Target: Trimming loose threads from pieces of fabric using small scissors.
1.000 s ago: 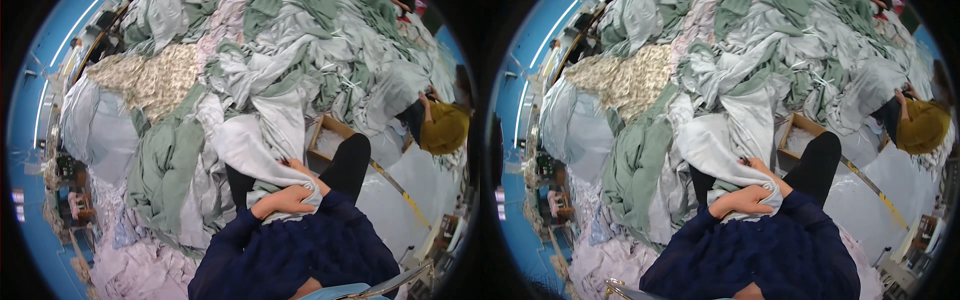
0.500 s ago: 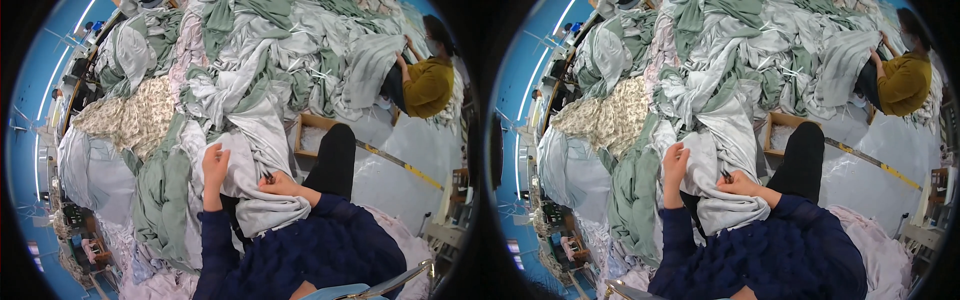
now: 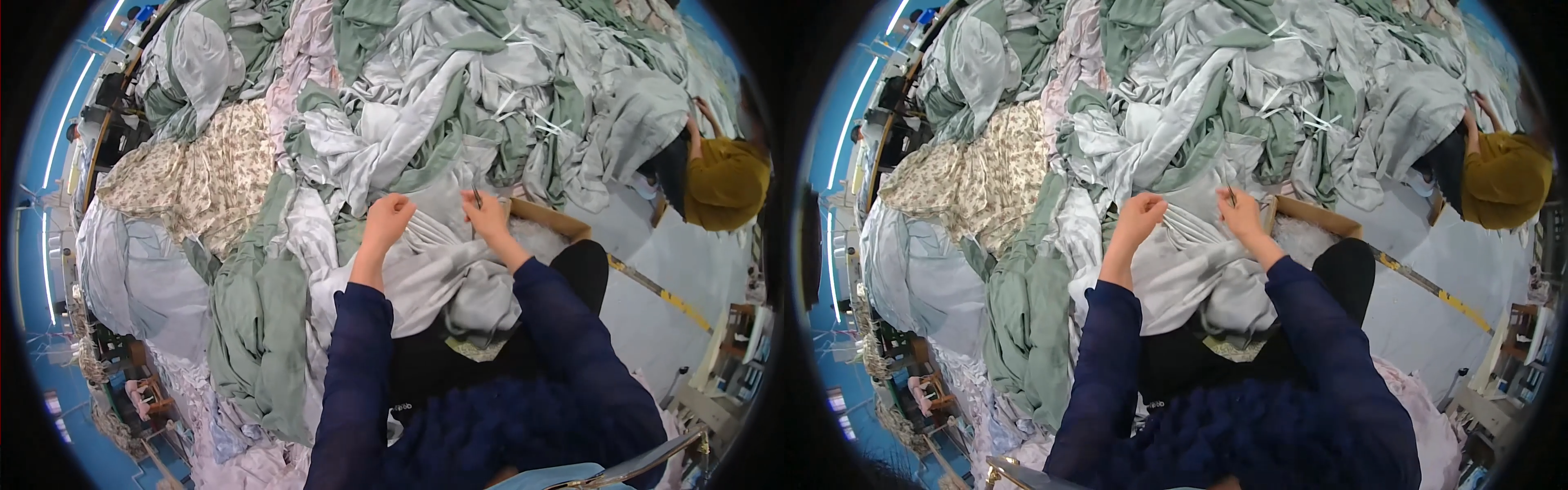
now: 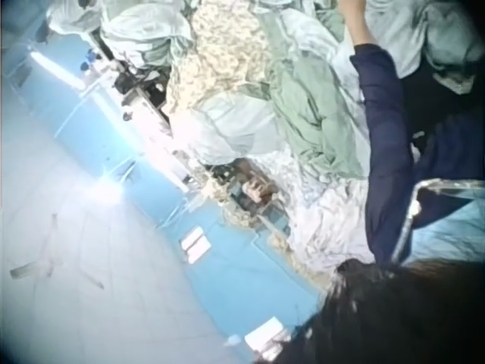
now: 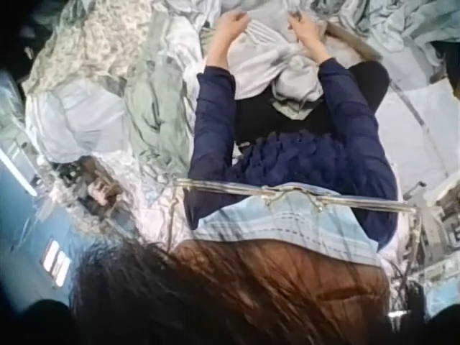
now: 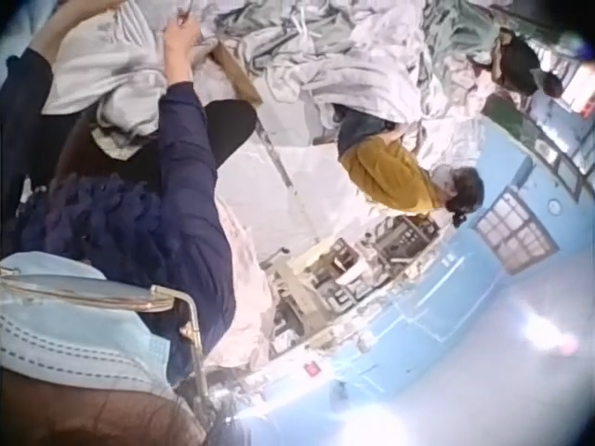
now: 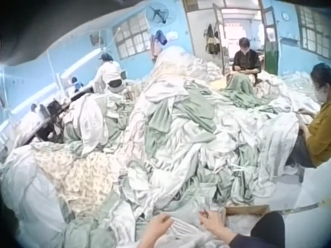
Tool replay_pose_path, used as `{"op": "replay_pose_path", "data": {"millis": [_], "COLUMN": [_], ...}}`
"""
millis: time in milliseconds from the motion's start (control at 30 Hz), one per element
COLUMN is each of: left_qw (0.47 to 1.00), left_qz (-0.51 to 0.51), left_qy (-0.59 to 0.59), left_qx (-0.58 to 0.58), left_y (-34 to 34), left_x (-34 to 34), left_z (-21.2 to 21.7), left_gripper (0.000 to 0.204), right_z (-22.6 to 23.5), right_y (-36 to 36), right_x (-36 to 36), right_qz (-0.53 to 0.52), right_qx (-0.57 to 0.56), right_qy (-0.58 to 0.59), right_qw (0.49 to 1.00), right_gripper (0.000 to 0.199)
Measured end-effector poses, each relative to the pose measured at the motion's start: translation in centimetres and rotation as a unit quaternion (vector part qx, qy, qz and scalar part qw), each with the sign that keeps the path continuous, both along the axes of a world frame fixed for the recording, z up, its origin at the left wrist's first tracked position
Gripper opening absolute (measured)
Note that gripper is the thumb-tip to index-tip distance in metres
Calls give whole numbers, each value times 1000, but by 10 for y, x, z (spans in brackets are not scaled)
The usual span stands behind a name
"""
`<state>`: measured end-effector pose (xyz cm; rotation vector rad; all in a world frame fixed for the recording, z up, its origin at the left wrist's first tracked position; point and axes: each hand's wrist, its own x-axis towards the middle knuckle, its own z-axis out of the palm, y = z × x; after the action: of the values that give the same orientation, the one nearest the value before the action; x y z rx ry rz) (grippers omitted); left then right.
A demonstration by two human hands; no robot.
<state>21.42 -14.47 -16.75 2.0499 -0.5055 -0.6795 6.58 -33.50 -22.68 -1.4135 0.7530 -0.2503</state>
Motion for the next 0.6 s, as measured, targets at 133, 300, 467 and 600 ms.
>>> {"op": "replay_pose_path", "data": {"millis": [133,300,467,600], "left_qw": [998,988,983,995], "left_qz": [40,112,130,68], "left_qy": [11,35,51,-74], "left_qx": [-55,-97,-120,-14], "left_y": [-17,-17,-32,-15], "left_x": [7,13,19,17], "left_z": [16,31,38,19], "left_gripper": [29,27,28,27], "right_z": [-39,-34,-78,-20], "right_y": [-35,-35,-72,-42], "right_x": [70,134,125,86], "right_qz": [53,182,258,219], "right_qx": [-412,-422,-526,-405], "right_qy": [-33,17,98,35], "right_qw": [909,888,804,887], "right_gripper": [47,57,17,18]}}
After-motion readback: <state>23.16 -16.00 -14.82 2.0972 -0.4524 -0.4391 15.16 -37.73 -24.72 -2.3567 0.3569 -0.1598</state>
